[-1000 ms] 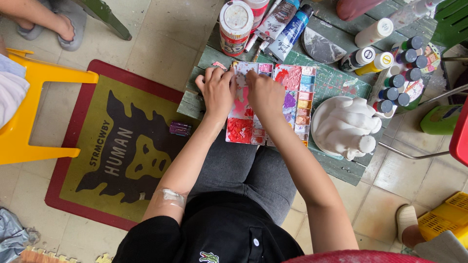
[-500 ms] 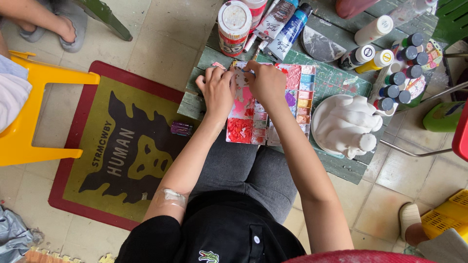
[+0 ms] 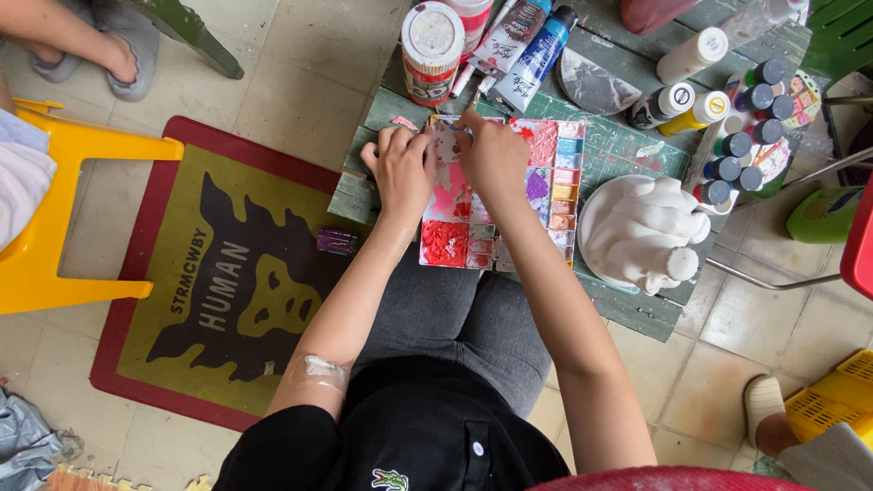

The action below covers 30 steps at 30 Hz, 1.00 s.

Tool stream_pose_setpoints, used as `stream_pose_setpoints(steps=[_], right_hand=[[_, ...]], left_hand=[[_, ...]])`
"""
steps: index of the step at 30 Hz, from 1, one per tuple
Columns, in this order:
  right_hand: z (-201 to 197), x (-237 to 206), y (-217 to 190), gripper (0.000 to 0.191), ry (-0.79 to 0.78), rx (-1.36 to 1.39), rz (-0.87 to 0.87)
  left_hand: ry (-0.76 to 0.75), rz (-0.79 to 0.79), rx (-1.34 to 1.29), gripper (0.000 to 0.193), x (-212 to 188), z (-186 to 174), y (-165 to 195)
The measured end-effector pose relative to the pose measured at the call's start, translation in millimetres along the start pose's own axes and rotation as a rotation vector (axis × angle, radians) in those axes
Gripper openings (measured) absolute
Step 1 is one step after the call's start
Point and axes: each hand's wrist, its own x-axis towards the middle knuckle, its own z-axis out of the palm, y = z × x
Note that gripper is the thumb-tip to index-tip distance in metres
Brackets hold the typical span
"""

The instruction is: The person sits at a work table and paints a white plaster figurine. They move a palette of watercolor paints onto the table, mix and load colors with a brush, and apply paint to the figurine, dipping the brush into different palette wells as they work.

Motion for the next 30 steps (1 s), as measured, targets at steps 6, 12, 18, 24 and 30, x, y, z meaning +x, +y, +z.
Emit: stream_pose_setpoints(steps=[6, 12, 18, 24, 30], right_hand=[[-1.0, -1.1, -8.3, 0.016, 0.001, 0.175, 0.086], [-7.6, -0.6, 2.2, 0.012, -0.041, 0.004, 0.032], [-11.3, -25.3, 25.9, 0.013, -0.011, -0.04, 0.001], [-5.0, -30.9, 24.7, 0.012, -0.014, -0.046, 0.008], [0.1, -37.3, 21.9, 0.011, 0.031, -0.049, 0.02]], left_hand=[[-0.037, -0.005, -0.016, 0.015, 1.6, -0.7, -1.1], [-0.019, -0.019, 0.001, 0.013, 3.4, -4.1, 2.6], [-0.075, -0.002, 0.019, 0.022, 26.0, -7.0, -3.8], [-0.068, 0.026, 0.026, 0.009, 36.6, 1.5, -1.7], [-0.041, 0.092, 0.024, 0.008, 29.4, -1.5, -6.5]])
